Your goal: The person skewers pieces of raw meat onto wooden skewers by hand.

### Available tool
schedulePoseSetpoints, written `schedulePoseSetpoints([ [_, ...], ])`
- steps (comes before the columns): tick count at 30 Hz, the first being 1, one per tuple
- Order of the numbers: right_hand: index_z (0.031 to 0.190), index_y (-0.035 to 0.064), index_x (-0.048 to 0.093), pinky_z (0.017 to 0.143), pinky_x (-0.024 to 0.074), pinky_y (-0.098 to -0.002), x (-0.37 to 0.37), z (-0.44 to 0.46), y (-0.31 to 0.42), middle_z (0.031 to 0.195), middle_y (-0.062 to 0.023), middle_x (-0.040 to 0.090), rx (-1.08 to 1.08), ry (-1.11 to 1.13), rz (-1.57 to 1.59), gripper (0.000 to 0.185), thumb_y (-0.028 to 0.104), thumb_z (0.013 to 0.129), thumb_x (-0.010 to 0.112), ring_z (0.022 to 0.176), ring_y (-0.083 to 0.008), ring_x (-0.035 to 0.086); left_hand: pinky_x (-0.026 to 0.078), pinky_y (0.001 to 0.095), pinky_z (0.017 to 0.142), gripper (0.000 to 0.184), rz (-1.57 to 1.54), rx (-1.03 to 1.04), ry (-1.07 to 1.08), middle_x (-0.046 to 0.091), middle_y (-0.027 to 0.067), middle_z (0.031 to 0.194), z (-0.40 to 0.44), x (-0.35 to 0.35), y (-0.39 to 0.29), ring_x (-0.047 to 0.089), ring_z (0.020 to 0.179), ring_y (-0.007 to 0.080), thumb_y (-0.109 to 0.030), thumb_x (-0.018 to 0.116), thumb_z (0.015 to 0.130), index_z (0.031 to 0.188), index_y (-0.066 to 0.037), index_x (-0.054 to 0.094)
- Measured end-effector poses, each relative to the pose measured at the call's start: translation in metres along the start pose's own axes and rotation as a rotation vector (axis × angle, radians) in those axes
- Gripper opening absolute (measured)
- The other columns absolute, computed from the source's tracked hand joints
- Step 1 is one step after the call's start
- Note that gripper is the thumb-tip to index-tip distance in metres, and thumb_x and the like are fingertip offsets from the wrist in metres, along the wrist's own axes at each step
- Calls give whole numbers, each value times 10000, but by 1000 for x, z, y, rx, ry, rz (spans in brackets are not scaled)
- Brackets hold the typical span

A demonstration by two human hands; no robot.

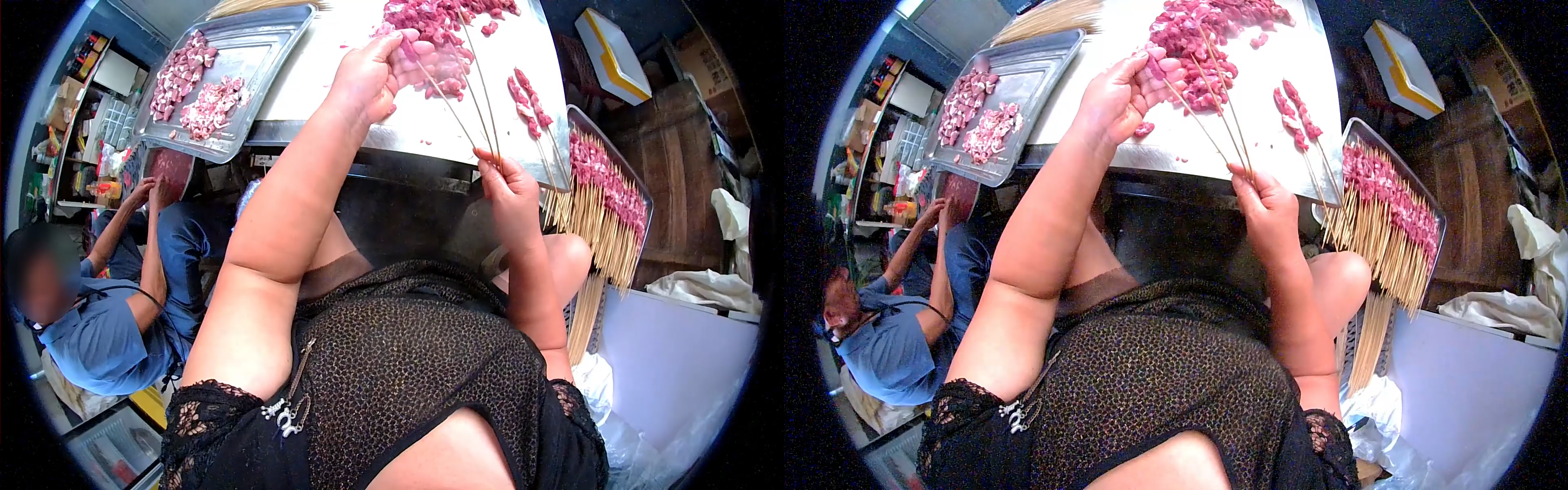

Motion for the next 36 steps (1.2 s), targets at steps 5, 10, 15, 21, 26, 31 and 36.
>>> schedulePoseSetpoints([
  [5, 1042, 44, 653, 497, 326, -168, 0, 4, 0, 633, 70, 492, 35, 45, 24, 202, 133, 877, 580, 557, -4, 400, 510, 431, 856, 271, 47, 1, 4, 587, 243, 1057, 5, -1, 5, 607, 966, 340, -116, 359, 943, 1103, 60, 489],
  [10, 1059, 15, 617, 479, 319, -165, 13, 3, -3, 624, 56, 475, 87, 144, 165, 218, 135, 891, 550, 535, -19, 407, 508, 445, 860, 276, 34, -21, 33, 589, 241, 1039, 8, -2, 11, 605, 961, 346, -115, 360, 937, 1090, 70, 495],
  [15, 1060, -16, 586, 465, 305, -174, 15, 1, 4, 622, 51, 462, 174, 167, 291, 223, 124, 900, 517, 516, -28, 388, 507, 421, 863, 286, 90, -77, 171, 607, 211, 1013, 3, 10, 23, 613, 951, 317, -126, 375, 938, 1100, 70, 504],
  [21, 1058, -20, 580, 471, 293, -166, 3, 10, -5, 616, 53, 454, 107, 52, 330, 221, 120, 901, 512, 513, -24, 376, 505, 315, 794, 268, 374, -199, 306, 632, 109, 981, 0, 26, 60, 619, 908, 200, -170, 466, 928, 1117, -2, 556],
  [26, 1052, -23, 580, 459, 269, -158, -21, 8, 2, 622, 66, 452, 93, -41, 335, 207, 107, 906, 513, 513, -11, 367, 476, 329, 769, 239, 1288, 423, 284, 634, 116, 1000, 18, 34, 40, 611, 903, 204, -215, 582, 855, 997, -35, 650],
  [31, 1057, -35, 573, 462, 267, -160, -27, 6, 2, 627, 65, 451, 65, -43, 277, 218, 110, 907, 511, 518, -11, 365, 477, 359, 755, 247, 1710, 350, 126, 641, 159, 888, 21, 22, 33, 618, 836, 271, -267, 656, 747, 886, -64, 684],
  [36, 1065, -38, 570, 467, 267, -159, -29, 2, 1, 628, 64, 449, 55, -40, 270, 226, 112, 906, 512, 523, -12, 365, 474, 256, 596, 199, 1358, 96, 11, 657, 40, 762, 15, -9, 12, 580, 665, 105, -241, 657, 781, 890, -78, 692],
])
Point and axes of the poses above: each hand's wrist, its own z-axis towards the middle knuckle, its own x-axis out of the palm, y = z × x, the point moved 5 cm from there along z, towards the middle knuckle
